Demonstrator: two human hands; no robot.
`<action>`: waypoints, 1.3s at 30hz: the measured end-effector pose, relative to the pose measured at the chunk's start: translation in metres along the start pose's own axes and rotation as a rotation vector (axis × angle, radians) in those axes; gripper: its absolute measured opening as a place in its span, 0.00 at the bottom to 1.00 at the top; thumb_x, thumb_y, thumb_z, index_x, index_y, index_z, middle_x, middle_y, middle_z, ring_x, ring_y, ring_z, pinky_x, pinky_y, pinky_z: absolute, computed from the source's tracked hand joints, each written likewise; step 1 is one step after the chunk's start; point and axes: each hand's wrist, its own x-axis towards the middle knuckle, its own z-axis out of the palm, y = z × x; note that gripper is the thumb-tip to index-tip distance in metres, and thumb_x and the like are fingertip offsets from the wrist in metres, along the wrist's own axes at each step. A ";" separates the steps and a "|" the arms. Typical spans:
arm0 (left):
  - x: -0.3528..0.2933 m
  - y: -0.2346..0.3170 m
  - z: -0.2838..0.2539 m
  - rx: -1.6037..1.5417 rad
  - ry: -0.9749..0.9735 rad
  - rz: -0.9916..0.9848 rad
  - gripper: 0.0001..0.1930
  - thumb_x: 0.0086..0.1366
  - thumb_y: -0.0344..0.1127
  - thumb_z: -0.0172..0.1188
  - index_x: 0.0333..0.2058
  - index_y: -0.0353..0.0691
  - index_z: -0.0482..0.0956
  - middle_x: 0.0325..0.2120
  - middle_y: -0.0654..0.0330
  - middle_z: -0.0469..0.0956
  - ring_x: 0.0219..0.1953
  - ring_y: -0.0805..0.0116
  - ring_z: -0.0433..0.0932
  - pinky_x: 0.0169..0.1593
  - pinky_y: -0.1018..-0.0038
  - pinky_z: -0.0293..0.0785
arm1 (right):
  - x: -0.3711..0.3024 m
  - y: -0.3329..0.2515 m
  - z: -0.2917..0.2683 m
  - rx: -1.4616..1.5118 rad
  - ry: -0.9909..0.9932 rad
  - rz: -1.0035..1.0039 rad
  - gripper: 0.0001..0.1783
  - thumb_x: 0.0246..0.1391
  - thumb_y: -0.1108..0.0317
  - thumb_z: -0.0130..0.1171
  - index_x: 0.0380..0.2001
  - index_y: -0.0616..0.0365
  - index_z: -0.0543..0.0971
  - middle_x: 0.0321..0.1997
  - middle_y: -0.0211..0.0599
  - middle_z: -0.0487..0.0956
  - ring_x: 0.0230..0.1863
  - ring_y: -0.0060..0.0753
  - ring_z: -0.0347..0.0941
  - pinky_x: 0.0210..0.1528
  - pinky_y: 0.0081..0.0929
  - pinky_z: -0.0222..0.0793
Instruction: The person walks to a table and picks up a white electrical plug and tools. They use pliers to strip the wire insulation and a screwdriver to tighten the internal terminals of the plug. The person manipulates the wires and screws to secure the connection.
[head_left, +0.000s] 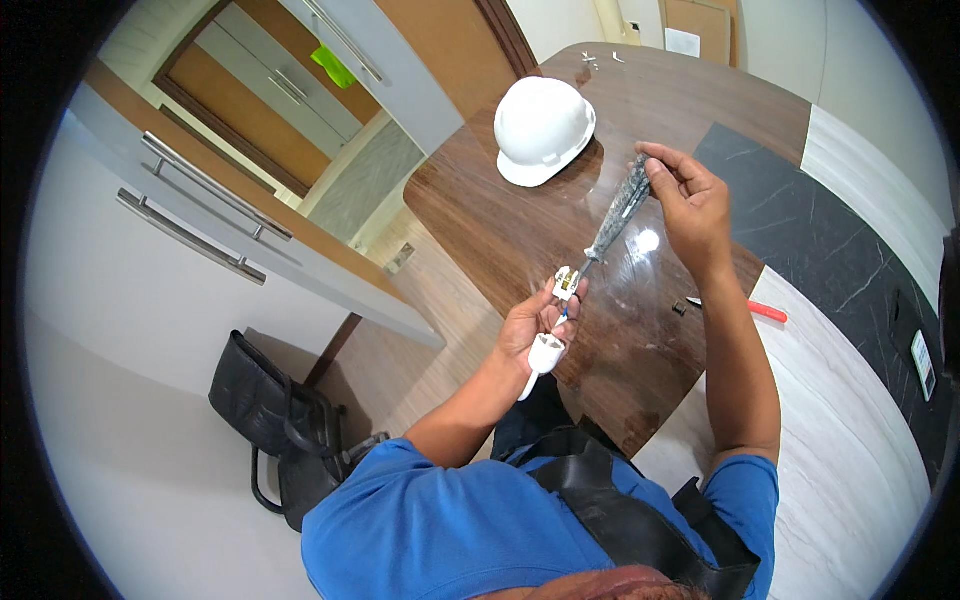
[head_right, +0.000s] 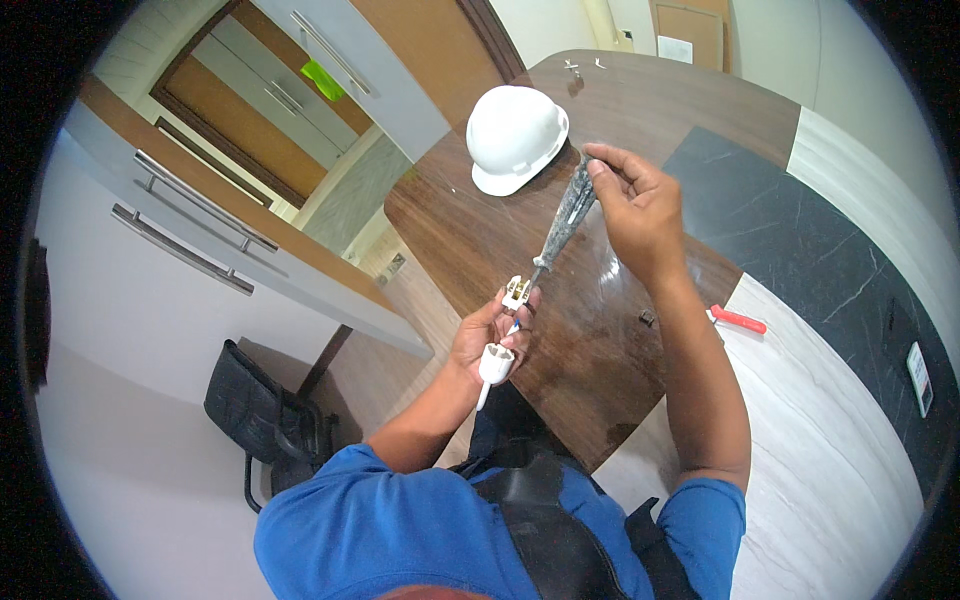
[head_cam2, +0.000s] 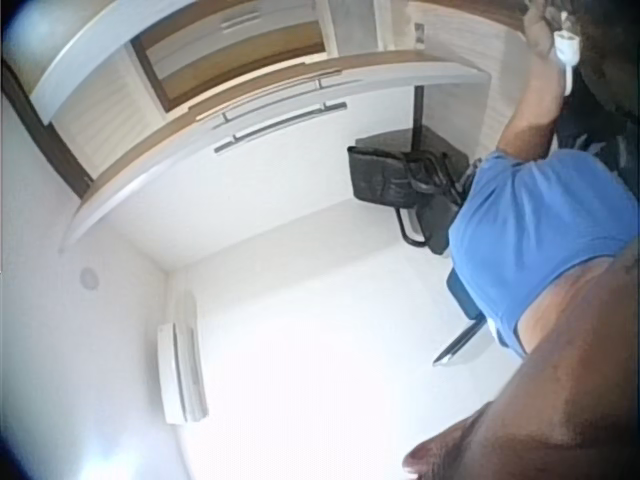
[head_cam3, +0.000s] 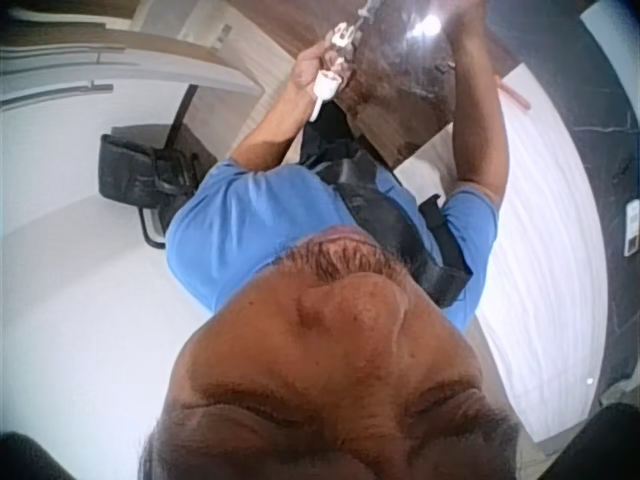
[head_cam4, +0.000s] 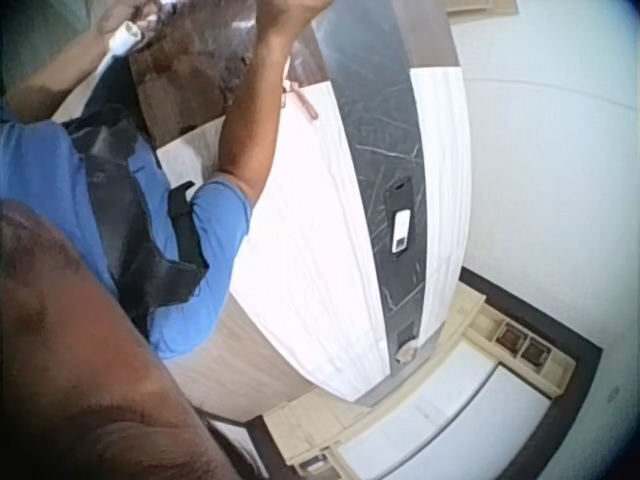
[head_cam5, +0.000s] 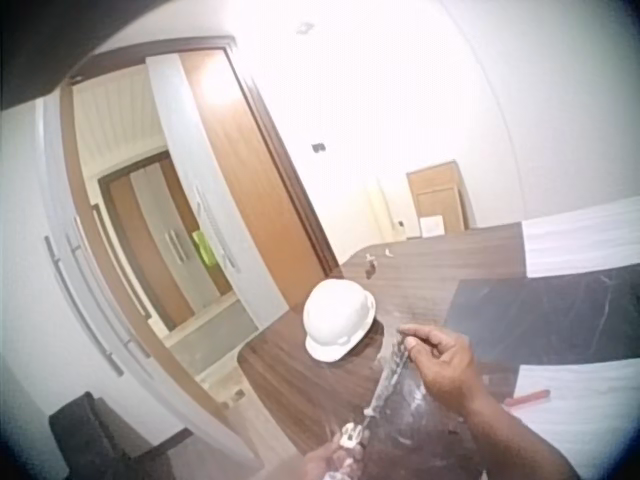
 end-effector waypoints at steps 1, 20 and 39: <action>-0.001 0.000 0.000 0.006 0.007 0.004 0.16 0.68 0.36 0.58 0.54 0.43 0.73 0.52 0.47 0.75 0.41 0.61 0.82 0.27 0.73 0.74 | 0.001 0.001 0.002 -0.006 0.012 -0.025 0.14 0.59 0.67 0.64 0.43 0.66 0.83 0.40 0.36 0.83 0.41 0.20 0.77 0.45 0.18 0.72; 0.007 0.003 -0.014 -0.004 0.017 -0.037 0.16 0.71 0.39 0.54 0.54 0.43 0.70 0.53 0.49 0.74 0.41 0.62 0.81 0.27 0.71 0.78 | 0.002 0.010 0.001 -0.329 0.037 -0.123 0.16 0.60 0.68 0.60 0.48 0.66 0.81 0.45 0.45 0.83 0.43 0.26 0.79 0.47 0.23 0.74; 0.011 -0.002 0.000 0.128 0.053 0.015 0.18 0.70 0.41 0.57 0.54 0.42 0.67 0.53 0.52 0.74 0.41 0.69 0.79 0.27 0.77 0.79 | 0.006 0.019 0.006 -0.048 0.226 0.019 0.21 0.58 0.66 0.65 0.51 0.65 0.78 0.41 0.46 0.83 0.41 0.26 0.80 0.43 0.20 0.75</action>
